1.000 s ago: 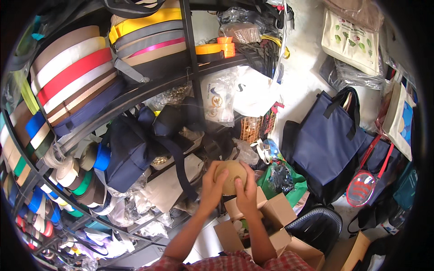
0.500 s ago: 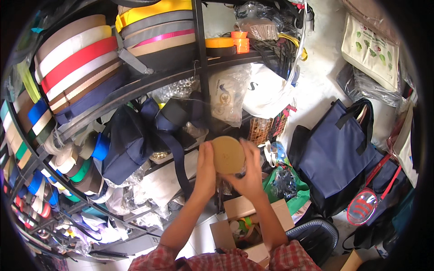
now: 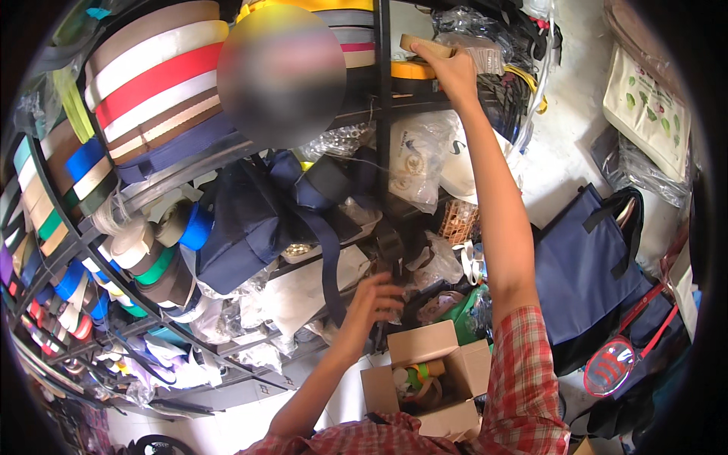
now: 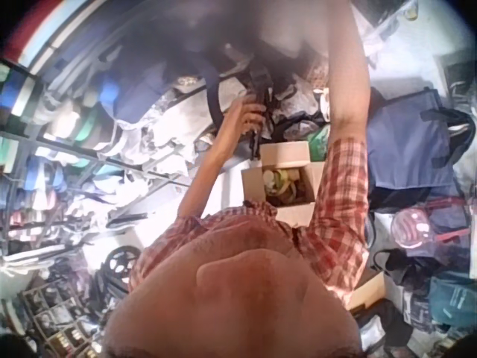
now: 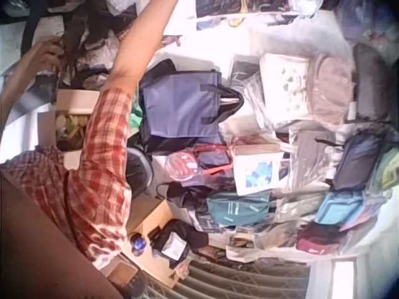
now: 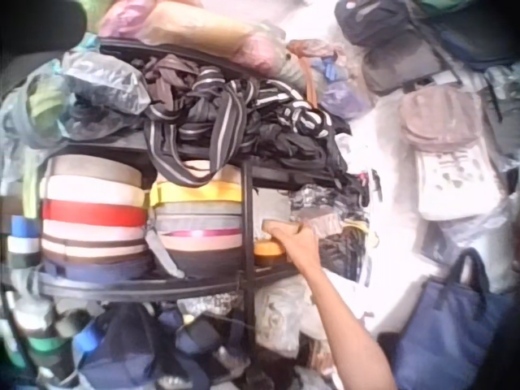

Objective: The person picks up various rolls of tape from boxes and a table and places them onto specific shelves based on their color.

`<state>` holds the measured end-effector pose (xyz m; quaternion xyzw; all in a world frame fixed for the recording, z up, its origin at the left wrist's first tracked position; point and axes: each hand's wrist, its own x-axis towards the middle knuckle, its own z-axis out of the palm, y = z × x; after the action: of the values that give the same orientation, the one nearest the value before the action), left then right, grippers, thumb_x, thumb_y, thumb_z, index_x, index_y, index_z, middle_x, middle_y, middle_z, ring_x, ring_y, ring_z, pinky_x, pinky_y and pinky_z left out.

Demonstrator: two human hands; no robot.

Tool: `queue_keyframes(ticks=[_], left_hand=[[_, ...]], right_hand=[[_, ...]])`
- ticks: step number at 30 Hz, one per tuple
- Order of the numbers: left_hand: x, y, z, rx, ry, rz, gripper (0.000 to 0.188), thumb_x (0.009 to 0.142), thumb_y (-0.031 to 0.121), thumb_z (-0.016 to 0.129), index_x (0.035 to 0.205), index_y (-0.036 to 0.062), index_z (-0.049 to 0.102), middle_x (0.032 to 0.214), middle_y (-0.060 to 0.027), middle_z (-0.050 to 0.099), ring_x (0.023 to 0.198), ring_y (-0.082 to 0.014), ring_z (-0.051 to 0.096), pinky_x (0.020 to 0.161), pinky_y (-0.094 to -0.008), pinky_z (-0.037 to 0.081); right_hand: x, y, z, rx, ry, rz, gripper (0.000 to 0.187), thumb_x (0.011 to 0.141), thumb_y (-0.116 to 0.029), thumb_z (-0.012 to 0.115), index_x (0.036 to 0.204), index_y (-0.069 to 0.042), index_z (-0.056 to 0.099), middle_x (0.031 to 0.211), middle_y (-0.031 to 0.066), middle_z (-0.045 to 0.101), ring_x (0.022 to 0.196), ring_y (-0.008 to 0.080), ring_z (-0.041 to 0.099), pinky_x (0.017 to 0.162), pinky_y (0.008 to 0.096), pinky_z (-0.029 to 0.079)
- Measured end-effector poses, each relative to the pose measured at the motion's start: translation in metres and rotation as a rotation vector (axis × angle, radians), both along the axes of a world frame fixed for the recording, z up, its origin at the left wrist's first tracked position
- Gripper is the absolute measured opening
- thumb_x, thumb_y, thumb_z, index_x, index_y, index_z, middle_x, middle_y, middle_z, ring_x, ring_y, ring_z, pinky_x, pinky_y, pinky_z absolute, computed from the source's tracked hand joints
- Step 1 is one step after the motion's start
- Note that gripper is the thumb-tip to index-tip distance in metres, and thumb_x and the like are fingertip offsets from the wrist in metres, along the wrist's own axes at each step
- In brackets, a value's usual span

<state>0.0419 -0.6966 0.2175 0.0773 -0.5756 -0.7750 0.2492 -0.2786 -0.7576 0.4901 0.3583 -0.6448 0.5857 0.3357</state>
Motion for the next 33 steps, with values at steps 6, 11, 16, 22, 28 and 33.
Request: queue_keyframes(ticks=[6, 11, 16, 22, 28, 33], left_hand=[[0.045, -0.002, -0.054, 0.048, -0.11, 0.076, 0.062, 0.099, 0.052, 0.035, 0.134, 0.0017, 0.04, 0.121, -0.0161, 0.056, 0.106, -0.025, 0.057, 0.089, -0.0373, 0.044], [0.059, 0.003, -0.069, 0.123, -0.165, 0.074, 0.062, 0.099, 0.053, 0.036, 0.133, 0.0008, 0.04, 0.12, -0.0165, 0.057, 0.106, -0.0256, 0.057, 0.09, -0.037, 0.044], [0.047, 0.014, -0.085, 0.103, -0.223, -0.048, 0.064, 0.097, 0.055, 0.038, 0.132, 0.001, 0.041, 0.118, -0.016, 0.058, 0.105, -0.0244, 0.057, 0.09, -0.0365, 0.044], [0.066, 0.036, -0.119, 0.099, -0.394, -0.011, 0.057, 0.099, 0.048, 0.039, 0.127, 0.0002, 0.046, 0.112, -0.0147, 0.06, 0.099, -0.0233, 0.059, 0.086, -0.0376, 0.045], [0.101, 0.048, -0.181, 0.173, -0.769, 0.072, 0.045, 0.101, 0.036, 0.039, 0.123, -0.0015, 0.049, 0.108, -0.0145, 0.062, 0.094, -0.0204, 0.061, 0.081, -0.0315, 0.048], [0.121, 0.05, -0.215, 0.185, -1.038, 0.109, 0.037, 0.101, 0.03, 0.04, 0.119, 0.0002, 0.052, 0.106, -0.0132, 0.063, 0.092, -0.0191, 0.061, 0.079, -0.0308, 0.048]], right_hand=[[-0.007, -0.022, -0.004, 0.238, -0.056, 0.028, 0.095, 0.058, -0.067, 0.074, 0.113, 0.009, 0.059, 0.119, 0.0305, 0.056, 0.113, 0.0417, 0.055, 0.095, 0.0472, 0.045], [-0.008, -0.035, -0.009, 0.185, 0.011, -0.055, 0.102, 0.057, -0.072, 0.071, 0.117, 0.009, 0.056, 0.121, 0.0317, 0.054, 0.116, 0.0449, 0.052, 0.098, 0.0483, 0.043], [-0.017, -0.016, -0.028, -0.134, 0.182, 0.138, 0.058, 0.082, -0.043, 0.07, 0.109, 0.006, 0.055, 0.098, 0.0278, 0.06, 0.096, 0.0403, 0.058, 0.083, 0.0448, 0.045], [0.063, 0.118, -0.162, -0.327, -0.06, 0.314, 0.042, 0.09, -0.036, 0.061, 0.105, 0.003, 0.061, 0.094, 0.0171, 0.06, 0.089, 0.0251, 0.055, 0.079, 0.0378, 0.043], [0.096, 0.237, -0.537, 0.142, -1.222, 0.028, 0.025, 0.087, -0.026, 0.06, 0.101, -0.006, 0.063, 0.082, 0.0014, 0.058, 0.069, 0.0144, 0.052, 0.061, 0.0314, 0.041], [0.126, 0.323, -0.766, 1.072, -1.414, -0.317, 0.046, 0.079, -0.034, 0.064, 0.103, 0.006, 0.063, 0.101, 0.0237, 0.067, 0.089, 0.0357, 0.067, 0.077, 0.0405, 0.054]])
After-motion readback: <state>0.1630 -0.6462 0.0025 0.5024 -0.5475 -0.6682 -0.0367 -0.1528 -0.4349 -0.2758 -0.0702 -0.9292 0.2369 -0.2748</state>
